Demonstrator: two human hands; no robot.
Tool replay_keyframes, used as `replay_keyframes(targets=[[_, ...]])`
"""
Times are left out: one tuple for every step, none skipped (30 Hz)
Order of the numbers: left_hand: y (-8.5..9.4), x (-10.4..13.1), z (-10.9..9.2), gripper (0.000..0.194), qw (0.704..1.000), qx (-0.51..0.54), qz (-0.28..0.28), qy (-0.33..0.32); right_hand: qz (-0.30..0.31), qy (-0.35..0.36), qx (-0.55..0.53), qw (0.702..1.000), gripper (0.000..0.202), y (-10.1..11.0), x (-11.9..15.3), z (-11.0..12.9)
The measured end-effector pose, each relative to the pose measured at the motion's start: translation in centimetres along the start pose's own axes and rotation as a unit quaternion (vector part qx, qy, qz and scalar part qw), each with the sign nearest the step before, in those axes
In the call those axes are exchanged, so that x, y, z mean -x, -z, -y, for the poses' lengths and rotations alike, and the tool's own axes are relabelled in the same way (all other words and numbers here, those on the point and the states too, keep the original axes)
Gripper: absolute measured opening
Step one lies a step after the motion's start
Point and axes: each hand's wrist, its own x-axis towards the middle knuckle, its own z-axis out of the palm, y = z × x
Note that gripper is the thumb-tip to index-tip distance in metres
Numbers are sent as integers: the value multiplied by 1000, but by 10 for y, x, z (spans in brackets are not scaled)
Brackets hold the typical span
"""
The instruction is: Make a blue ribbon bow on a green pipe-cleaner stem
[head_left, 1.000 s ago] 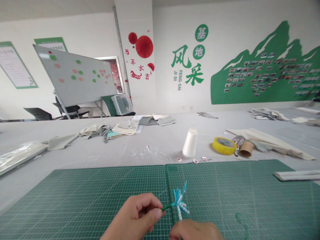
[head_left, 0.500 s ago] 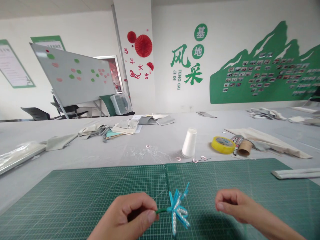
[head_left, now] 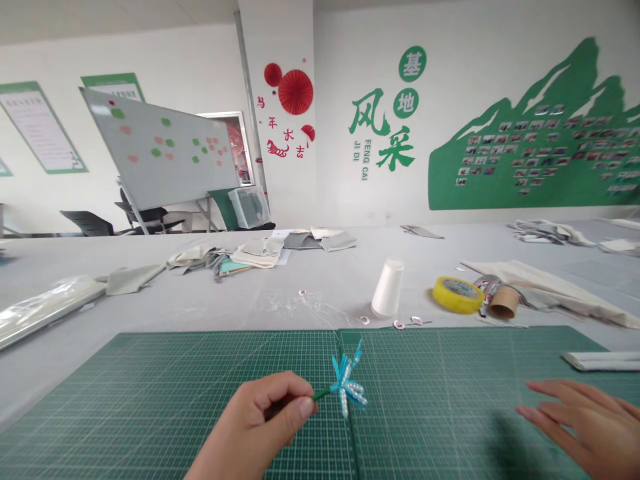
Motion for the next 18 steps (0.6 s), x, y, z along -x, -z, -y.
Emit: replay_keyframes(targets=[[-2, -1, -1, 23, 1000, -5, 3, -3, 42, 64, 52, 996, 17, -3, 2, 22], [-5, -2, -3, 22, 1000, -6, 6, -4, 82, 105, 49, 990, 13, -8, 4, 48], [-8, -3, -5, 22, 1000, -4, 9, -5, 115, 118, 2, 986, 11, -14, 7, 78], [-11, -4, -6, 21, 1000, 1, 12, -5, 158, 115, -60, 979, 22, -21, 10, 107], [-14, -5, -8, 20, 1000, 8, 12, -7, 201, 97, -128, 966, 36, -30, 13, 136], [-17, -5, -9, 20, 1000, 17, 12, -8, 251, 80, -204, 943, 44, -41, 17, 161], [-21, -6, -10, 19, 999, 33, 13, -10, 280, 55, -278, 917, 48, -52, 21, 182], [-24, -7, -11, 18, 998, 54, 13, -14, 292, 24, -339, 894, 50, -64, 26, 198], [-27, -8, -11, 17, 997, 75, 14, -20, 302, -25, -400, 865, 50, -76, 30, 209], [-30, -9, -11, 17, 995, 99, 13, -28, 291, -70, -475, 827, 49, -86, 34, 216], [-32, -10, -10, 17, 993, 108, 10, -36, 285, -107, -539, 785, 46, -96, 37, 218], [-34, -11, -9, 18, 994, 107, 4, -39, 277, -133, -572, 761, 39, -103, 39, 218], [-35, -12, -8, 18, 995, 95, -4, -39, 269, -151, -586, 749, 33, -107, 40, 216], [-36, -14, -7, 19, 996, 78, -10, -36, 272, -160, -586, 746, 29, -109, 40, 213], [-37, -15, -6, 18, 997, 62, -13, -33, 274, -168, -578, 750, 27, -110, 40, 211], [-37, -15, -5, 18, 998, 53, -12, -32, 273, -180, -567, 756, 26, -109, 40, 209], [-37, -16, -4, 18, 998, 52, -7, -31, 269, -195, -558, 760, 28, -107, 40, 208], [-38, -16, -3, 18, 998, 56, -2, -29, 259, -215, -553, 762, 30, -105, 40, 208]])
